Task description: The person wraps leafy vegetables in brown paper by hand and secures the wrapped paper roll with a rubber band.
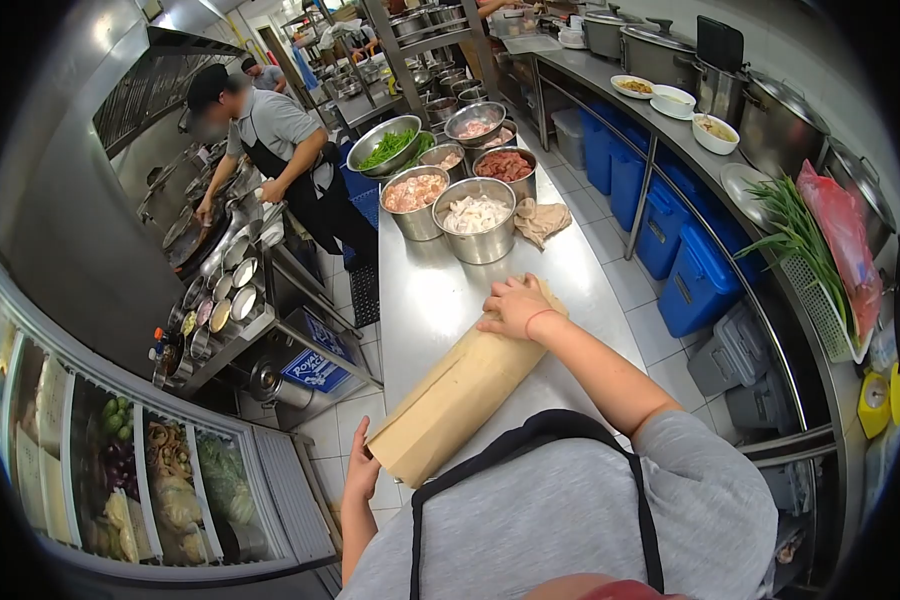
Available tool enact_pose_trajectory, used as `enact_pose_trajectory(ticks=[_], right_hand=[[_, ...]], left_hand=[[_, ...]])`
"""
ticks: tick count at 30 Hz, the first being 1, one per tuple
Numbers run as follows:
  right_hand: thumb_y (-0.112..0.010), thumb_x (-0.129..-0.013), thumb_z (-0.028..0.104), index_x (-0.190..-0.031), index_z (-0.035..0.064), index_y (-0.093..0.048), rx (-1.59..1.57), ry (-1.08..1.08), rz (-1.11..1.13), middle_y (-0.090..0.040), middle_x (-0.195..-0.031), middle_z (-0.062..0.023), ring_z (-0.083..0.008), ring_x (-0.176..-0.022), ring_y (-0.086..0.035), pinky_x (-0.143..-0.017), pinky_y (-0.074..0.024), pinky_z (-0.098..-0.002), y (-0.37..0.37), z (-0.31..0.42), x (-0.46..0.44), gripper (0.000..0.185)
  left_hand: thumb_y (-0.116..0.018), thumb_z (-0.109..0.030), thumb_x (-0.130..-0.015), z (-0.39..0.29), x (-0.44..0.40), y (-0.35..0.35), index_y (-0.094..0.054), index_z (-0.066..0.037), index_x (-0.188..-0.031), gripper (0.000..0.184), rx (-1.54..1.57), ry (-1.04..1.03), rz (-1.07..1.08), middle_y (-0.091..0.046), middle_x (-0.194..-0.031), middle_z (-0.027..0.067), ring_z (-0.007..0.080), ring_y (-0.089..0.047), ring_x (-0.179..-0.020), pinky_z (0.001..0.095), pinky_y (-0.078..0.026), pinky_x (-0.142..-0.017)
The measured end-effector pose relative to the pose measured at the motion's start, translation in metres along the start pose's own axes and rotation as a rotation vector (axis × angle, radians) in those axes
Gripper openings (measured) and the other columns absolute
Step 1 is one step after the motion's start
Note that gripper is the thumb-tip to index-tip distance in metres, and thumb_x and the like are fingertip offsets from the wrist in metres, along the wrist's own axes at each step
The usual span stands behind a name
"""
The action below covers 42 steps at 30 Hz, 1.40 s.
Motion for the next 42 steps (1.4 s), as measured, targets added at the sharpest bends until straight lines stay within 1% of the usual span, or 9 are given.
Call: enact_pose_trajectory(ticks=[8,11,14,19,26,28,33,35,42], right_hand=[[-0.060,-0.076,0.050,-0.096,0.0158,-0.064,-0.007,-0.114,-0.098,-0.053,-0.101,-0.0039,-0.0239,-0.106,-0.045,-0.102,-0.0209,-0.0539,0.029,-0.014,0.074,0.039],[-0.063,-0.075,0.045,-0.096,0.0141,-0.064,-0.061,-0.181,-0.039,-0.052,-0.100,-0.0039,-0.0232,-0.106,-0.045,-0.102,-0.0200,-0.0564,0.033,-0.023,0.095,0.037],[-0.066,-0.073,0.042,-0.101,0.0147,-0.063,-0.133,-0.115,-0.128,-0.052,-0.103,-0.0034,-0.0228,-0.108,-0.044,-0.103,-0.0182,-0.0574,0.028,-0.028,0.112,0.039],[-0.068,-0.073,0.037,-0.128,0.0198,-0.045,-0.151,-0.130,-0.147,-0.038,-0.136,-0.0036,-0.0238,-0.131,-0.028,-0.106,-0.0107,-0.0594,0.011,-0.023,0.124,0.062],[-0.068,-0.073,0.035,-0.131,0.0206,-0.041,-0.143,-0.130,-0.134,-0.028,-0.143,-0.0040,-0.0237,-0.135,-0.021,-0.106,-0.0085,-0.0615,0.000,-0.021,0.118,0.065],[-0.067,-0.075,0.030,-0.121,0.0180,-0.051,-0.180,-0.030,-0.309,-0.039,-0.134,-0.0064,-0.0265,-0.128,-0.032,-0.104,-0.0194,-0.0564,-0.001,-0.018,0.122,0.050],[-0.064,-0.076,0.020,-0.092,0.0109,-0.060,-0.410,0.103,-0.540,-0.054,-0.100,-0.0078,-0.0277,-0.097,-0.051,-0.083,-0.0401,-0.0381,-0.038,-0.016,0.140,0.018],[-0.063,-0.076,0.018,-0.087,0.0097,-0.058,-0.669,-0.076,-0.228,-0.052,-0.096,-0.0098,-0.0282,-0.095,-0.052,-0.078,-0.0432,-0.0363,-0.063,-0.020,0.150,0.015],[-0.061,-0.076,0.018,-0.082,0.0086,-0.055,-0.420,-0.067,-0.389,-0.051,-0.091,-0.0096,-0.0294,-0.090,-0.051,-0.075,-0.0445,-0.0391,-0.091,-0.029,0.151,0.012]], left_hand=[[-0.067,-0.004,-0.077,-0.030,-0.039,-0.020,-0.032,-0.012,-0.137,0.070,0.062,-0.176,-0.092,-0.053,-0.118,0.0075,0.0196,-0.051,-0.107,0.0334,-0.042,-0.091],[-0.066,-0.002,-0.075,-0.045,-0.052,-0.013,-0.037,-0.010,-0.134,0.066,-0.177,-0.326,-0.095,-0.049,-0.122,0.0102,0.0217,-0.047,-0.112,0.0347,-0.041,-0.092],[-0.063,0.001,-0.073,-0.070,-0.053,0.001,-0.045,-0.007,-0.126,0.056,-0.740,-0.496,-0.412,-0.041,-0.128,0.0133,0.0270,-0.041,-0.118,0.0337,-0.037,-0.093],[-0.061,0.000,-0.075,-0.134,-0.016,-0.042,-0.047,-0.006,-0.124,0.051,-0.581,-0.691,-0.596,-0.039,-0.130,0.0137,0.0272,-0.041,-0.118,0.0355,-0.036,-0.093],[-0.064,-0.003,-0.074,-0.111,0.000,-0.125,-0.056,-0.004,-0.109,0.035,-0.680,-1.014,-0.273,-0.051,-0.115,0.0161,0.0309,-0.046,-0.111,0.0388,-0.040,-0.091],[-0.063,-0.002,-0.076,-0.094,0.001,-0.151,-0.059,-0.003,-0.102,0.026,-0.539,-1.048,-0.116,-0.057,-0.106,0.0142,0.0276,-0.054,-0.099,0.0355,-0.044,-0.084],[-0.059,-0.003,-0.082,-0.036,-0.018,-0.176,-0.059,-0.002,-0.097,0.015,-0.420,-0.523,0.470,-0.059,-0.084,0.0089,0.0197,-0.058,-0.073,0.0276,-0.047,-0.064],[-0.058,-0.005,-0.082,0.007,-0.037,-0.174,-0.058,-0.003,-0.098,0.016,-0.360,-0.425,0.442,-0.056,-0.080,0.0087,0.0187,-0.057,-0.070,0.0281,-0.047,-0.061],[-0.060,-0.008,-0.080,0.002,-0.040,-0.176,-0.061,-0.006,-0.091,0.012,-0.617,-0.560,0.227,-0.054,-0.076,0.0063,0.0167,-0.056,-0.061,0.0274,-0.046,-0.057]])
Point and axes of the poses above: each hand's wrist, its own x-axis away from the middle knuckle, its own y-axis out of the back of the hand, z = x × y, the point moved 2 cm from there along -x, towards the middle knuckle
